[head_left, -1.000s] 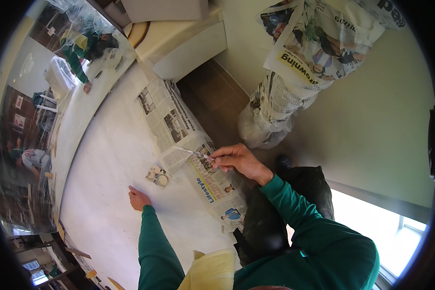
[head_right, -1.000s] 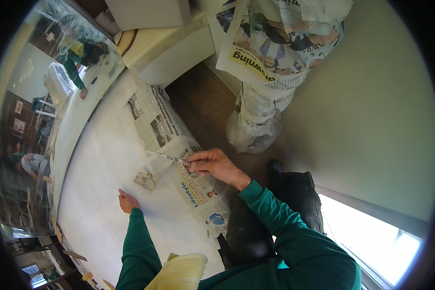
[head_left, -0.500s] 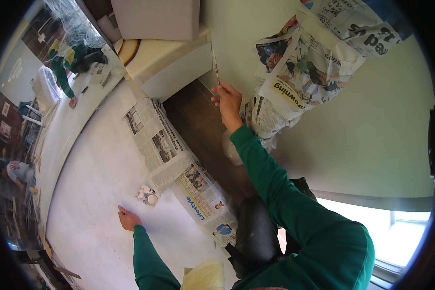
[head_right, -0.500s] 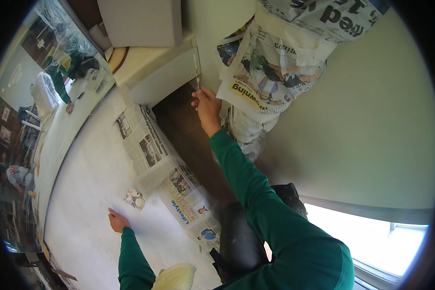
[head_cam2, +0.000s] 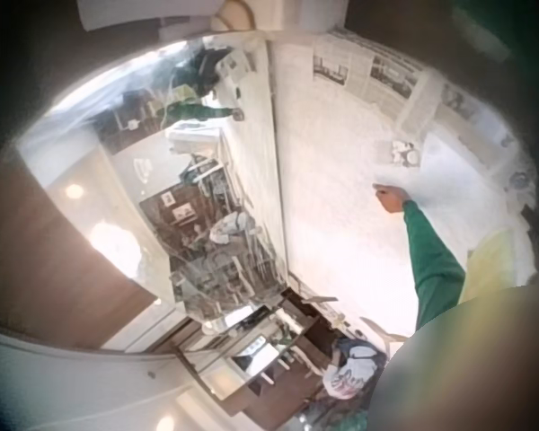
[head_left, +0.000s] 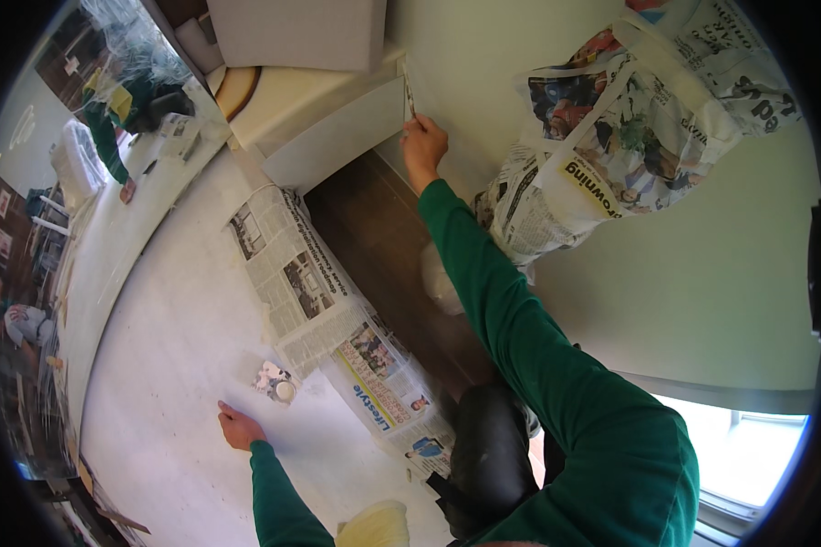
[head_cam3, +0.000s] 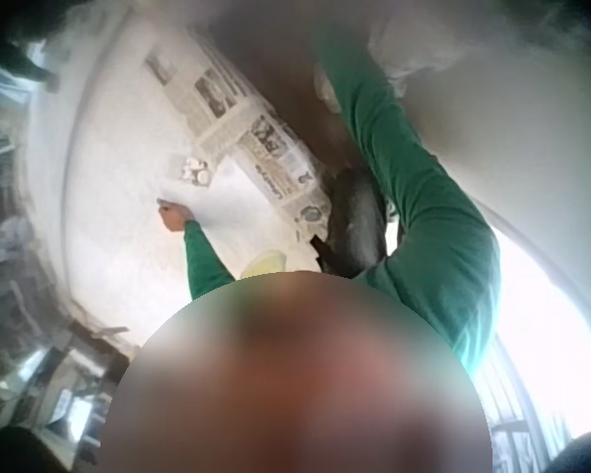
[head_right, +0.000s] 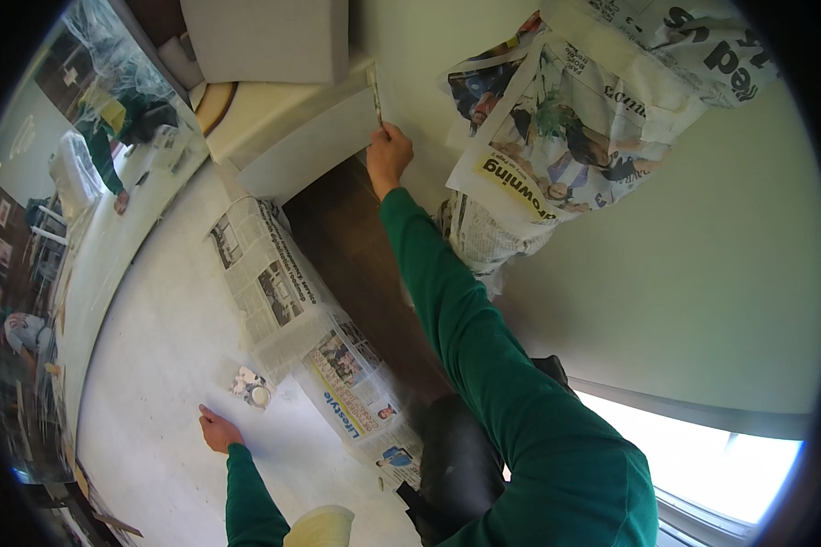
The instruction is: The person scrapes a wall edge with a small tool, then walks to a cart and repeatedly opens small paint cans, scraping contents onto a palette. They handle multiple small paint containers and a palette while mixing paint.
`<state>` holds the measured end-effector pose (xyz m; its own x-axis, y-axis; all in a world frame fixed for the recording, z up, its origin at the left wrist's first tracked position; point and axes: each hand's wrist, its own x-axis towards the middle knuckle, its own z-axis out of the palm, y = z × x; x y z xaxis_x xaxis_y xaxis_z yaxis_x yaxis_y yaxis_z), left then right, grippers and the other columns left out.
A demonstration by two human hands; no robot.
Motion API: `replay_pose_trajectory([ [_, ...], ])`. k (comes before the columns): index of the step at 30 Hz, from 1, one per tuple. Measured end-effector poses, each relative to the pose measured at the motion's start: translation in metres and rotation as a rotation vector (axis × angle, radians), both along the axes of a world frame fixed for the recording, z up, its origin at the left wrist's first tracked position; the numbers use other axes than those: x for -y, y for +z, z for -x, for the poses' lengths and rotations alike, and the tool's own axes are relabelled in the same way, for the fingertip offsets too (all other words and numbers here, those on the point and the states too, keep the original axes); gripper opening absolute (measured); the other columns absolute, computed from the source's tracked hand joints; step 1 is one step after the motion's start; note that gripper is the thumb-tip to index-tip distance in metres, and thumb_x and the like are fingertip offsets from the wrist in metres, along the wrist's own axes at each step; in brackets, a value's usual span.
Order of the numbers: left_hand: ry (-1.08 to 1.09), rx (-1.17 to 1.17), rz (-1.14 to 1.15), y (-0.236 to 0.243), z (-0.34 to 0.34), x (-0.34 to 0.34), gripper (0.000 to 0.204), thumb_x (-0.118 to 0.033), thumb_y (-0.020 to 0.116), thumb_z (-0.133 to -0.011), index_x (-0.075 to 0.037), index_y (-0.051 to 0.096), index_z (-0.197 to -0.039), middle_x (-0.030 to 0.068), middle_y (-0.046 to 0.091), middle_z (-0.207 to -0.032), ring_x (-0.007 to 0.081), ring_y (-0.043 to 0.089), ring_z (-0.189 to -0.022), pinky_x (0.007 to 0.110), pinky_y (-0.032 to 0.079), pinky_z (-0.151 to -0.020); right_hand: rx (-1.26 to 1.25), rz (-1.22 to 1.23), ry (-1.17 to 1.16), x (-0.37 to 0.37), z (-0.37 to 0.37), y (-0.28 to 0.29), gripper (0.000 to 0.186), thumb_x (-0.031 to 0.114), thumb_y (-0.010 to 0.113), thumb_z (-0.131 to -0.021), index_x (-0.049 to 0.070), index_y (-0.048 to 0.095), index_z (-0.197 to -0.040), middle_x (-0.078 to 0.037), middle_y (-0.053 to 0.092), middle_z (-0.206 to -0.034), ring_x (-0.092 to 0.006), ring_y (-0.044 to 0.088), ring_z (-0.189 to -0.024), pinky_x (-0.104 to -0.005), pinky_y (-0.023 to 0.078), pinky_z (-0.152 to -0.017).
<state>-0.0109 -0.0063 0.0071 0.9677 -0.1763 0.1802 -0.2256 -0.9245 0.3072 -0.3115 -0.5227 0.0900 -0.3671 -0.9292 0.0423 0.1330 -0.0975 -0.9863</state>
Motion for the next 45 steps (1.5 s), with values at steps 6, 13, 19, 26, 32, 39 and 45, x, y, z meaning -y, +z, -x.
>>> replay_pose_trajectory([
  [6,0.009,0.003,-0.002,0.001,0.001,0.0,0.059,-0.054,0.032,-0.1,-0.005,0.061,-0.083,0.0172,0.066,-0.083,0.042,0.06,-0.077,0.052,0.045,-0.066,0.015,-0.042,-0.02,0.009,-0.005,-0.001,0.019,0.003,0.054,-0.09,-0.003,0.069,-0.101,-0.011,0.066,-0.08,-0.0174,0.062,-0.063,-0.0348,0.051,-0.059],
  [13,0.008,-0.01,-0.032,-0.004,-0.006,-0.003,0.06,-0.054,0.032,-0.099,-0.004,0.062,-0.085,0.0178,0.067,-0.085,0.0421,0.061,-0.078,0.052,0.046,-0.067,0.054,-0.058,-0.019,0.014,-0.007,-0.001,0.02,0.003,0.053,-0.091,-0.003,0.069,-0.1,-0.011,0.067,-0.084,-0.0183,0.062,-0.064,-0.0332,0.054,-0.06],
  [19,-0.008,0.017,-0.001,-0.006,-0.005,-0.004,0.061,-0.055,0.032,-0.099,-0.004,0.061,-0.083,0.0197,0.066,-0.082,0.0433,0.06,-0.076,0.053,0.044,-0.066,0.054,-0.071,-0.031,0.016,-0.008,0.0,0.02,0.003,0.053,-0.091,-0.002,0.069,-0.102,-0.011,0.067,-0.088,-0.0176,0.063,-0.067,-0.0319,0.055,-0.06],
  [26,-0.007,0.015,-0.037,-0.004,-0.005,-0.004,0.06,-0.054,0.032,-0.099,-0.004,0.062,-0.085,0.0181,0.067,-0.085,0.0421,0.061,-0.078,0.052,0.046,-0.067,0.038,-0.075,-0.019,0.021,-0.008,0.0,0.019,0.004,0.055,-0.091,-0.003,0.069,-0.101,-0.012,0.068,-0.087,-0.0184,0.063,-0.067,-0.0325,0.055,-0.061],
  [32,-0.001,0.013,-0.048,-0.003,-0.003,-0.002,0.06,-0.054,0.032,-0.1,-0.004,0.061,-0.083,0.0182,0.066,-0.083,0.0427,0.06,-0.077,0.052,0.045,-0.066,-0.055,-0.098,-0.014,0.019,-0.006,-0.005,0.018,0.003,0.057,-0.089,-0.004,0.069,-0.099,-0.013,0.067,-0.082,-0.0193,0.063,-0.062,-0.0337,0.053,-0.06],
  [39,0.01,-0.001,-0.047,-0.002,-0.005,-0.002,0.059,-0.053,0.033,-0.1,-0.004,0.062,-0.085,0.0181,0.067,-0.085,0.0423,0.061,-0.078,0.052,0.046,-0.067,0.049,-0.058,-0.037,0.018,-0.007,-0.004,0.017,0.002,0.058,-0.087,-0.003,0.07,-0.097,-0.011,0.065,-0.075,-0.0173,0.06,-0.061,-0.0332,0.052,-0.058],
  [45,0.012,-0.003,-0.052,-0.004,-0.006,-0.003,0.059,-0.053,0.032,-0.1,-0.004,0.063,-0.087,0.0182,0.067,-0.086,0.0422,0.061,-0.079,0.052,0.046,-0.068,0.059,-0.015,-0.051,0.022,-0.007,0.001,0.016,0.002,0.059,-0.086,-0.002,0.071,-0.097,-0.009,0.063,-0.074,-0.0159,0.059,-0.061,-0.0328,0.051,-0.055],
])
